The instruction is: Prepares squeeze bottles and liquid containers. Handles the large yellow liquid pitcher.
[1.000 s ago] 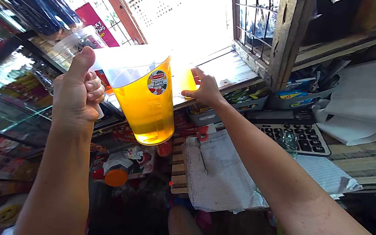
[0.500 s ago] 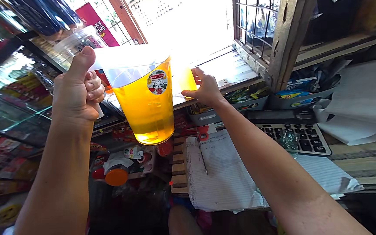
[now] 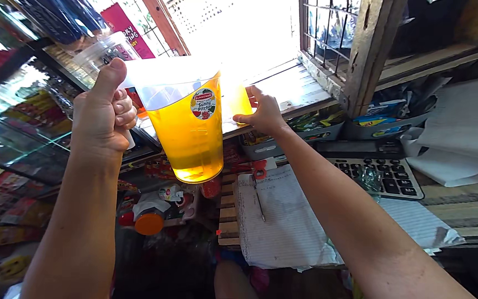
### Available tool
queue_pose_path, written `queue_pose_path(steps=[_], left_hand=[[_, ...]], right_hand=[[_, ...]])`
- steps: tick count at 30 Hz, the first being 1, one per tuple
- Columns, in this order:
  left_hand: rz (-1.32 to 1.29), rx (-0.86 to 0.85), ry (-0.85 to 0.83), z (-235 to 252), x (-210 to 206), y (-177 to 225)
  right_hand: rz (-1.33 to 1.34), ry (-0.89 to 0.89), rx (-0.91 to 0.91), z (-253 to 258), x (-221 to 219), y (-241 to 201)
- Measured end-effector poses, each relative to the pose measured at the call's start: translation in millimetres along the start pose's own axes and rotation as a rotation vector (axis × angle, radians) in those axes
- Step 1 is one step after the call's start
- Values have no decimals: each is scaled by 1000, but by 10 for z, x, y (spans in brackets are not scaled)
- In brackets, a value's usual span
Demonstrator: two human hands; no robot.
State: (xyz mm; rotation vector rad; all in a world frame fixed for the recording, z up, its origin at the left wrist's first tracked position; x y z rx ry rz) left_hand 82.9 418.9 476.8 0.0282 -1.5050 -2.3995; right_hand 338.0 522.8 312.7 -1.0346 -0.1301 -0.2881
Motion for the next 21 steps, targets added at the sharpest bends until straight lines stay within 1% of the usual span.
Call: queue_pose_path(steps=[21], left_hand=[[6,1,-1,6,2,-6]], right_hand=[[-12,-4,-14,2,4,4]])
Point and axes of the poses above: each hand's wrist, its own z-axis towards the middle knuckle, its own x-axis out of the back of the hand, y = z × x, the point moved 4 cm from there along z, towards the middle knuckle, and after that the axes turned 4 degrees about -x, right-handed, at the moved point
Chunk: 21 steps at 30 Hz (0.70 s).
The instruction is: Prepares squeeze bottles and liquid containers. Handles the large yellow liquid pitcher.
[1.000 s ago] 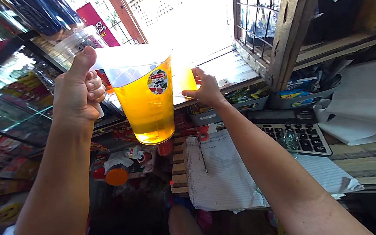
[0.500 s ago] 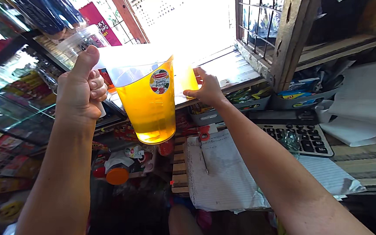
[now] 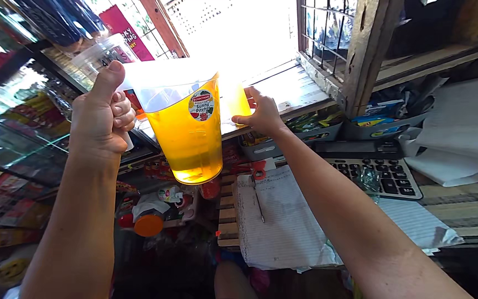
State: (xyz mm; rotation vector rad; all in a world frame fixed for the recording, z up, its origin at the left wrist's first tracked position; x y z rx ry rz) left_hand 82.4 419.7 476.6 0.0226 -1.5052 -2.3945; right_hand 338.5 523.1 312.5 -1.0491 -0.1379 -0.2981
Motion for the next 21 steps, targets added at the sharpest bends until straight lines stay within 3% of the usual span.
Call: queue_pose_path(steps=[21], left_hand=[[12,4,-2,8,0,10]], right_hand=[[-1,4,19,-4,-4,-2]])
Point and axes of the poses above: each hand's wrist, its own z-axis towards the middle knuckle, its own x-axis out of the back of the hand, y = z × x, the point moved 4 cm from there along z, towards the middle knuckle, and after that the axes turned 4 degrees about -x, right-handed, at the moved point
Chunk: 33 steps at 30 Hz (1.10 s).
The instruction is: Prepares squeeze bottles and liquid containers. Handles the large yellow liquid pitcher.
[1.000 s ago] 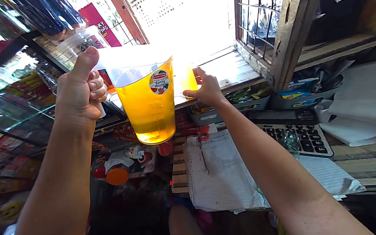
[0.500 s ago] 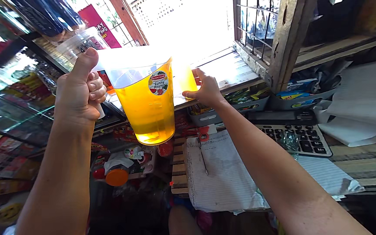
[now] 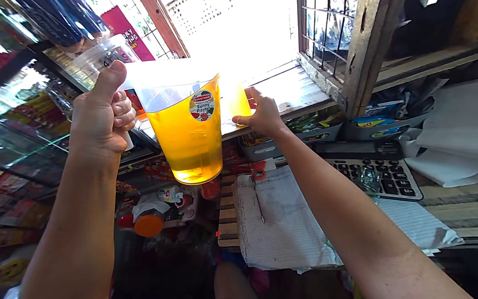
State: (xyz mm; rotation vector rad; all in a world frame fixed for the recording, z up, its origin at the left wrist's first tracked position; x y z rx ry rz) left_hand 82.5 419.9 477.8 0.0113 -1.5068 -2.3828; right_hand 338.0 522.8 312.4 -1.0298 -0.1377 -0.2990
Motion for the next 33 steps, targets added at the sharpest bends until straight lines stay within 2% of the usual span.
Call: queue_pose_path(steps=[33], left_hand=[[-1,-5,-9,4,6,-6]], right_hand=[[16,-7,-5,3,-4,11]])
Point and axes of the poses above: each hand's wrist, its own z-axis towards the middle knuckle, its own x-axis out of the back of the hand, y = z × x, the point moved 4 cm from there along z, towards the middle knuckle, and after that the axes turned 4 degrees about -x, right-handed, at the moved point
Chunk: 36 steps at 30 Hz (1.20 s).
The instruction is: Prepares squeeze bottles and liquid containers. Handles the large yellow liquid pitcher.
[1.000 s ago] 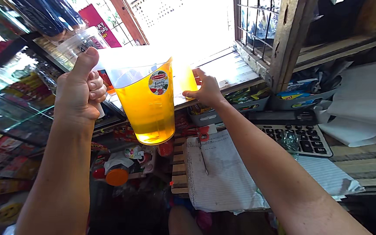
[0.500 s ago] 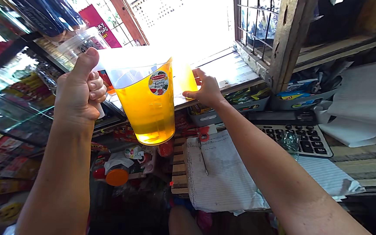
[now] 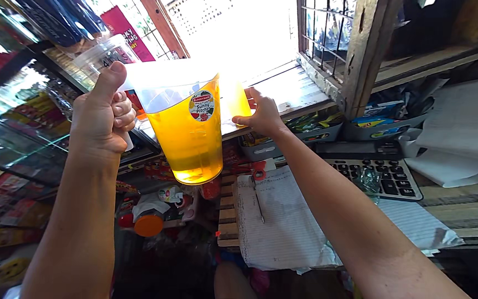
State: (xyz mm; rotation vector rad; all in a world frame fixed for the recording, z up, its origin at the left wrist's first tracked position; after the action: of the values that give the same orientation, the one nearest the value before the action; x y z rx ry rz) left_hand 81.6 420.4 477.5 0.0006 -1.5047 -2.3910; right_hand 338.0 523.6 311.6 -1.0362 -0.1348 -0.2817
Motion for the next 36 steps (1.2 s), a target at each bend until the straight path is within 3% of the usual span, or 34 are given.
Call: queue_pose_path(steps=[36], left_hand=[[-10,13,-3,-2,-3,-8]], right_hand=[[6,4,-9,-7,8,-13]])
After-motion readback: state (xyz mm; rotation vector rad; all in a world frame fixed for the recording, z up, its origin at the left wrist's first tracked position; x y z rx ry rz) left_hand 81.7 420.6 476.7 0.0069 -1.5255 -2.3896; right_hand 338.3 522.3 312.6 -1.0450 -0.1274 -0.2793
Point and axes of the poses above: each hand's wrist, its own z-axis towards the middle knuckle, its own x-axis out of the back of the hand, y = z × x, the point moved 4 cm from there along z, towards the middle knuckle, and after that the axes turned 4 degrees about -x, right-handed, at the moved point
